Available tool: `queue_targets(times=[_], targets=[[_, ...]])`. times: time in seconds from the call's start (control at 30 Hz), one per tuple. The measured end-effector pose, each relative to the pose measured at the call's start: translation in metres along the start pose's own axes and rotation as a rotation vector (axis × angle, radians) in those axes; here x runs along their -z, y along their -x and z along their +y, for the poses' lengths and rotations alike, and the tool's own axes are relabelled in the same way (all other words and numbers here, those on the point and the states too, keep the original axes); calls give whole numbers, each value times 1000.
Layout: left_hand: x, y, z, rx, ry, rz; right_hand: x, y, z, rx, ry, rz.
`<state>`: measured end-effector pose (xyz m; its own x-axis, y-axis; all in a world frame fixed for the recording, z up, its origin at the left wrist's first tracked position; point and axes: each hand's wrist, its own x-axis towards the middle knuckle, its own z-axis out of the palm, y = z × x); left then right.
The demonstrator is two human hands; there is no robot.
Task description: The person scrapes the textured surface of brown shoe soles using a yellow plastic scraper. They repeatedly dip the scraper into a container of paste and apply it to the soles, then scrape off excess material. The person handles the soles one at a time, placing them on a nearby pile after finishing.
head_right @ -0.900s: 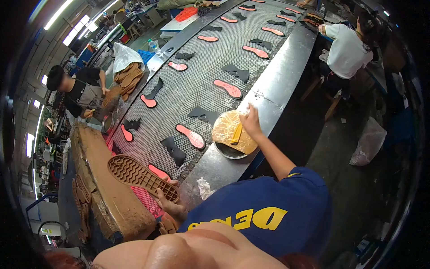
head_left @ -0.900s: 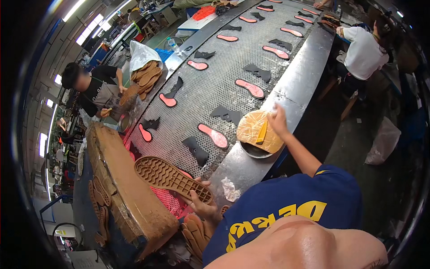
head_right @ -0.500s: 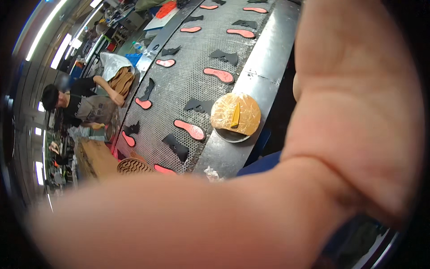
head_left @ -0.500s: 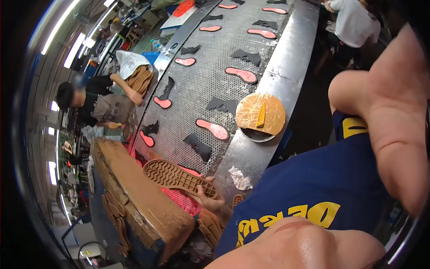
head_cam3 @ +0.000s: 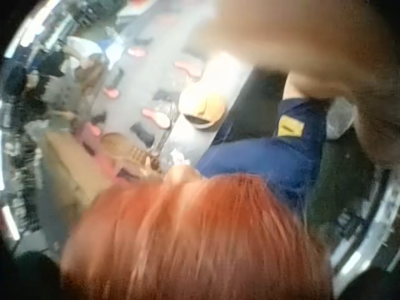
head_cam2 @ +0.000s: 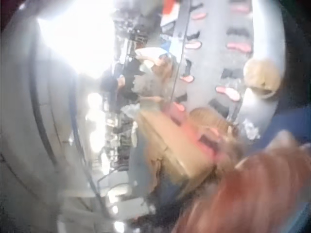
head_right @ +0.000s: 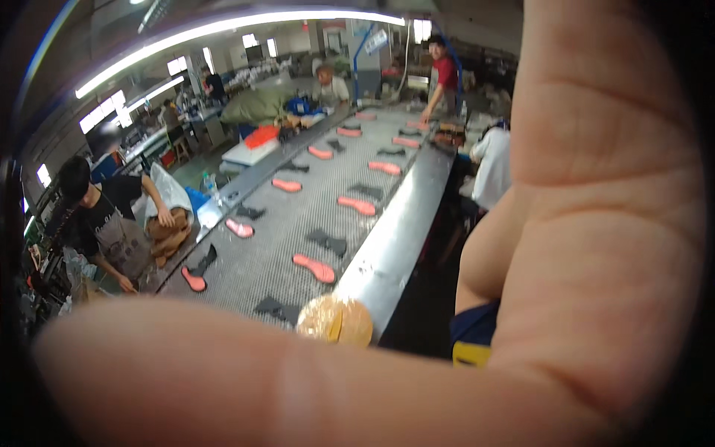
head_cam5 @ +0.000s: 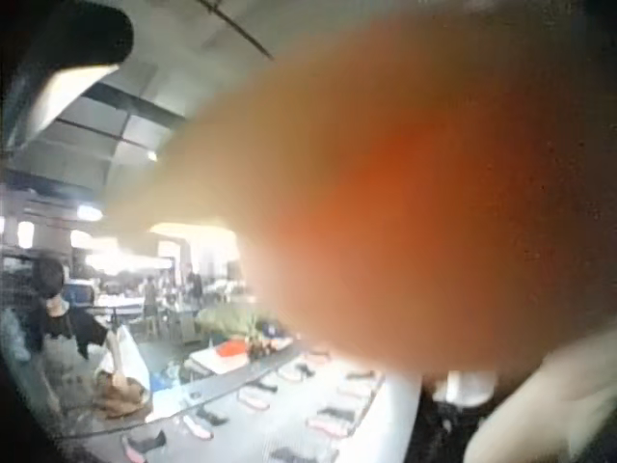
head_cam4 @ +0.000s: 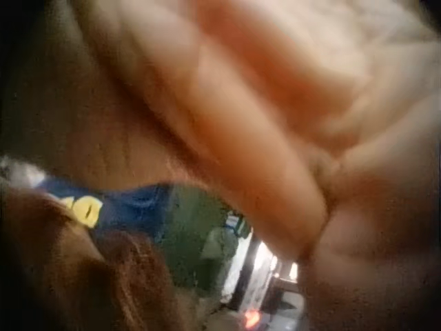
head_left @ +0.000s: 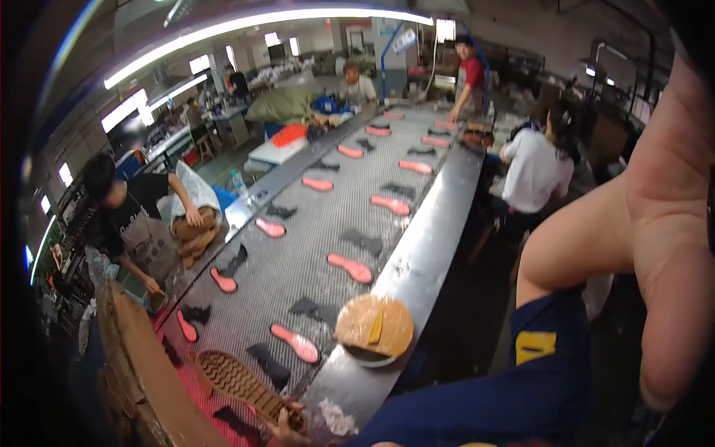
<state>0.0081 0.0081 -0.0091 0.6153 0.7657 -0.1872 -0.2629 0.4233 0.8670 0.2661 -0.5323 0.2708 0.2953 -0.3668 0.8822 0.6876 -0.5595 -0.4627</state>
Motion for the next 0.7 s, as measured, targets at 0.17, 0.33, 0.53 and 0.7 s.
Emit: queue_targets(times=[0.17,0.33,0.53,0.7], targets=[[-10,4,-5,80,-7,-18,45,-6,8,-38,29,56],[9,3,0,14,-18,42,14,3,11,-36,-73,16],[25,8,4,-9,-12,13,-43,16,-37,-8,-270,-115],[20,7,-5,32,16,-35,-98,50,-125,110,-560,-381]])
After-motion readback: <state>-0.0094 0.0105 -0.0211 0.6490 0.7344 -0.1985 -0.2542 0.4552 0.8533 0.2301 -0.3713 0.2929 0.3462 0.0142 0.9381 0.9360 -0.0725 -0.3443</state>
